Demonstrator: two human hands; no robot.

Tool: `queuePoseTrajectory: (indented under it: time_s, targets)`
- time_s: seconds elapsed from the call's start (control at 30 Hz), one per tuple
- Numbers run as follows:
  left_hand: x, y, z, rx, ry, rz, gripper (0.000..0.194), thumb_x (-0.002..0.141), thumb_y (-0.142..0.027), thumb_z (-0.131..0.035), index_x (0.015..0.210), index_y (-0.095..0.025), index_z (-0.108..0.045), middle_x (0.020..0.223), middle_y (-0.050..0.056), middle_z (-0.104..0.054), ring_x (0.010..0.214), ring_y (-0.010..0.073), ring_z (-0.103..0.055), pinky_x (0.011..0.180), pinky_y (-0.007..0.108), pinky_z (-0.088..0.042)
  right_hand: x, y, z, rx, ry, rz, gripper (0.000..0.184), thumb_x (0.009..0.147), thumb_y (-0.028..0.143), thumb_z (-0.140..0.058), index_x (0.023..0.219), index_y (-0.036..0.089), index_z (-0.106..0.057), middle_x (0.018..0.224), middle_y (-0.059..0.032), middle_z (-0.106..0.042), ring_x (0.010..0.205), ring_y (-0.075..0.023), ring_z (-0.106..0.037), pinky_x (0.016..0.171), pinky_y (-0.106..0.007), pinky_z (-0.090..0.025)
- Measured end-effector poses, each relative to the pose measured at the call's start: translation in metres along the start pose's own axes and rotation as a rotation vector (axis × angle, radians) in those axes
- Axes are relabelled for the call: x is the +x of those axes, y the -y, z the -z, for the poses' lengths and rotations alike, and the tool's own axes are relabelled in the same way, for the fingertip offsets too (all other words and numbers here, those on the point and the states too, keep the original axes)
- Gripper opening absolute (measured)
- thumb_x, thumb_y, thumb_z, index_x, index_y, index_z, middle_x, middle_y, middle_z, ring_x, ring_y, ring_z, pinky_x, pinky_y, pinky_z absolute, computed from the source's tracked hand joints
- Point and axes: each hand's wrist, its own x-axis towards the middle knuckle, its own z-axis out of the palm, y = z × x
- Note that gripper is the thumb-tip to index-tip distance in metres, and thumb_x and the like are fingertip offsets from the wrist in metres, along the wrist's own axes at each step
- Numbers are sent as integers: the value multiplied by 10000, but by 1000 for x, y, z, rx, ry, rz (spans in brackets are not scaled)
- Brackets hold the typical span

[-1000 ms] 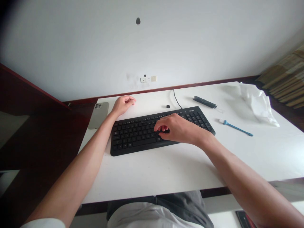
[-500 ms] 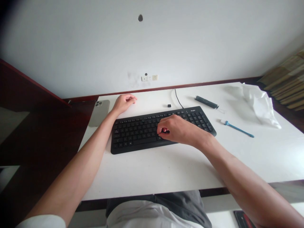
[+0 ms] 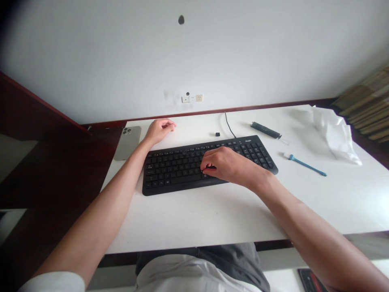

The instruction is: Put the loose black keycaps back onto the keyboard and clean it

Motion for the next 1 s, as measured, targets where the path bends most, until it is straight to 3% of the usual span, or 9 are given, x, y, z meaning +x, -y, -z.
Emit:
queuePoseTrajectory:
  time_s: [0.67, 1.0]
  targets:
    - [-1, -3, 0, -4, 1, 4, 196, 889, -273, -599, 889, -186, -774, 920, 58, -806, 834, 187, -703, 779, 308, -507, -4, 2, -3, -50, -6, 4, 221, 945, 145, -631, 919, 240, -829, 974, -19, -809, 775, -162, -755, 698, -267, -561]
    - [0, 0, -1, -6, -5, -18, 186, 887, -277, -607, 874, -188, -770, 913, 51, -807, 830, 184, -705, 796, 305, -516, -6, 13, -1, -77, 10, -69, 221, 970, 157, -606, 935, 227, -812, 972, -29, -790, 763, -157, -732, 701, -265, -525]
